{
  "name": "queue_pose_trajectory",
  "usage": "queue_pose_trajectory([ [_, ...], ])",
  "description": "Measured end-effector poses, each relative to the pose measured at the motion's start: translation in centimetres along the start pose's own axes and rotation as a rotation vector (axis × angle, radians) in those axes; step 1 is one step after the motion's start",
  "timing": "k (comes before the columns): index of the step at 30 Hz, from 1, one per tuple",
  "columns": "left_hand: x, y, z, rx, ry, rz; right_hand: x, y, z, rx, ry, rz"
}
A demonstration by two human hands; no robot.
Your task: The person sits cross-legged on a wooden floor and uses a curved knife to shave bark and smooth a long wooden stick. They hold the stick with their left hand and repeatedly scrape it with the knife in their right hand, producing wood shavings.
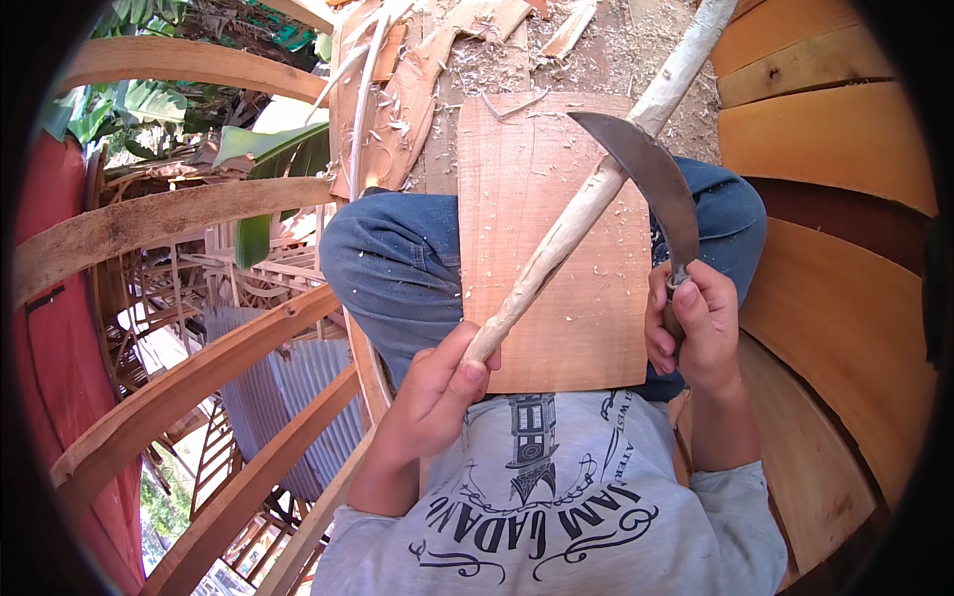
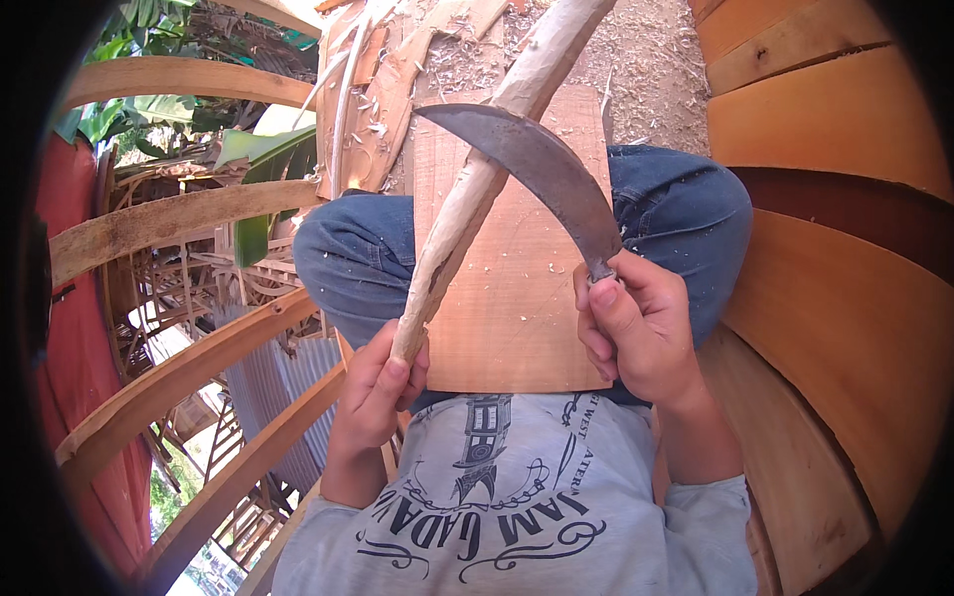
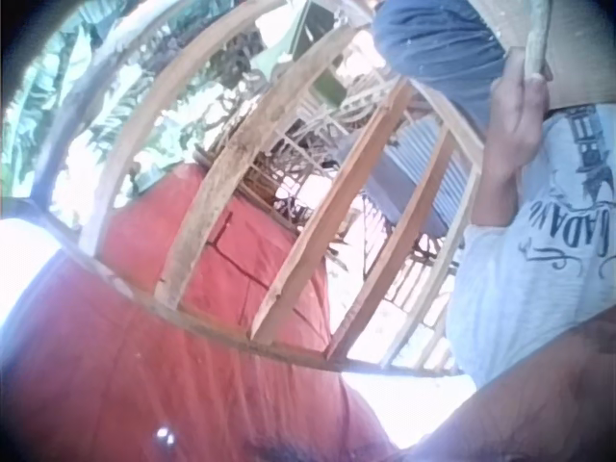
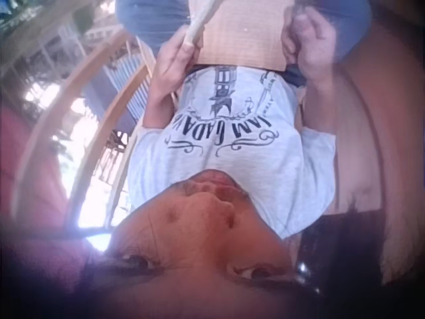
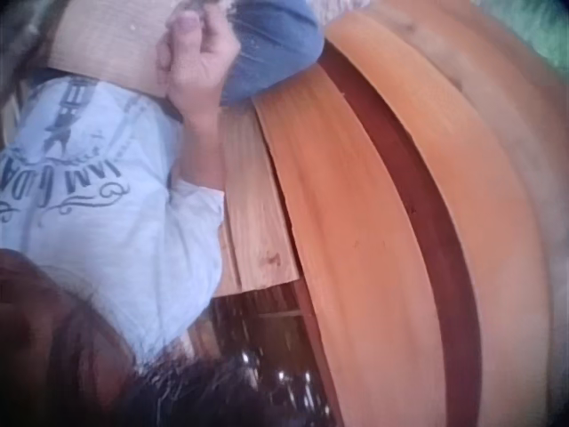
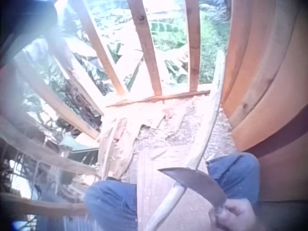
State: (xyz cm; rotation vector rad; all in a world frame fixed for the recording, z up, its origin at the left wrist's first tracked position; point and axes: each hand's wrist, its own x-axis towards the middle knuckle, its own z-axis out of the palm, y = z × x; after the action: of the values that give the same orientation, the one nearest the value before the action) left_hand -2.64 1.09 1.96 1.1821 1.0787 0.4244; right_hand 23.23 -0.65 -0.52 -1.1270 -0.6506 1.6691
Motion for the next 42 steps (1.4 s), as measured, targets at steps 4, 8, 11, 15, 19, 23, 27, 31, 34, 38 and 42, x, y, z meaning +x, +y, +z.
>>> queue_pose_trajectory([
  [4, 0.5, 0.1, -0.3, -0.036, -0.054, -0.023, 0.2, 0.7, 0.8, -0.062, 0.082, -0.043],
  [8, 0.1, 0.3, -0.8, -0.355, -0.178, -0.217, 0.9, 2.7, -0.5, -0.558, 0.323, -0.452],
  [11, 0.3, -0.3, -0.6, -0.161, -0.089, -0.122, 1.8, 2.0, 0.0, -0.463, 0.463, -0.490],
  [15, 0.7, -0.6, -0.1, 0.030, -0.035, -0.010, 1.0, 0.3, 0.0, -0.461, -0.187, -0.035],
  [19, 0.6, -0.2, -0.2, 0.068, -0.005, 0.032, 1.0, -0.1, -0.3, -0.221, 0.079, -0.056],
  [23, 1.1, 0.6, -0.2, -0.142, -0.075, -0.053, 1.7, 0.8, 0.6, -0.289, 0.400, -0.350],
  [27, 0.8, -0.4, -0.3, 0.093, 0.070, -0.003, 2.4, -1.6, -2.3, -0.256, 0.506, -0.395],
  [31, 1.1, -0.7, -0.2, 0.144, 0.037, -0.015, 0.8, -0.4, -1.7, -0.403, -0.051, -0.061],
  [34, 0.8, -0.5, -0.4, 0.154, 0.006, 0.002, 1.2, 0.0, -1.4, -0.360, -0.018, -0.090],
  [38, 0.3, -1.0, -0.6, 0.119, 0.051, -0.007, 2.3, -2.2, -3.3, 0.087, 0.435, -0.325],
  [42, 0.7, -0.8, -0.6, 0.117, 0.030, -0.005, 0.7, -0.4, -2.0, -0.112, 0.170, -0.194],
])
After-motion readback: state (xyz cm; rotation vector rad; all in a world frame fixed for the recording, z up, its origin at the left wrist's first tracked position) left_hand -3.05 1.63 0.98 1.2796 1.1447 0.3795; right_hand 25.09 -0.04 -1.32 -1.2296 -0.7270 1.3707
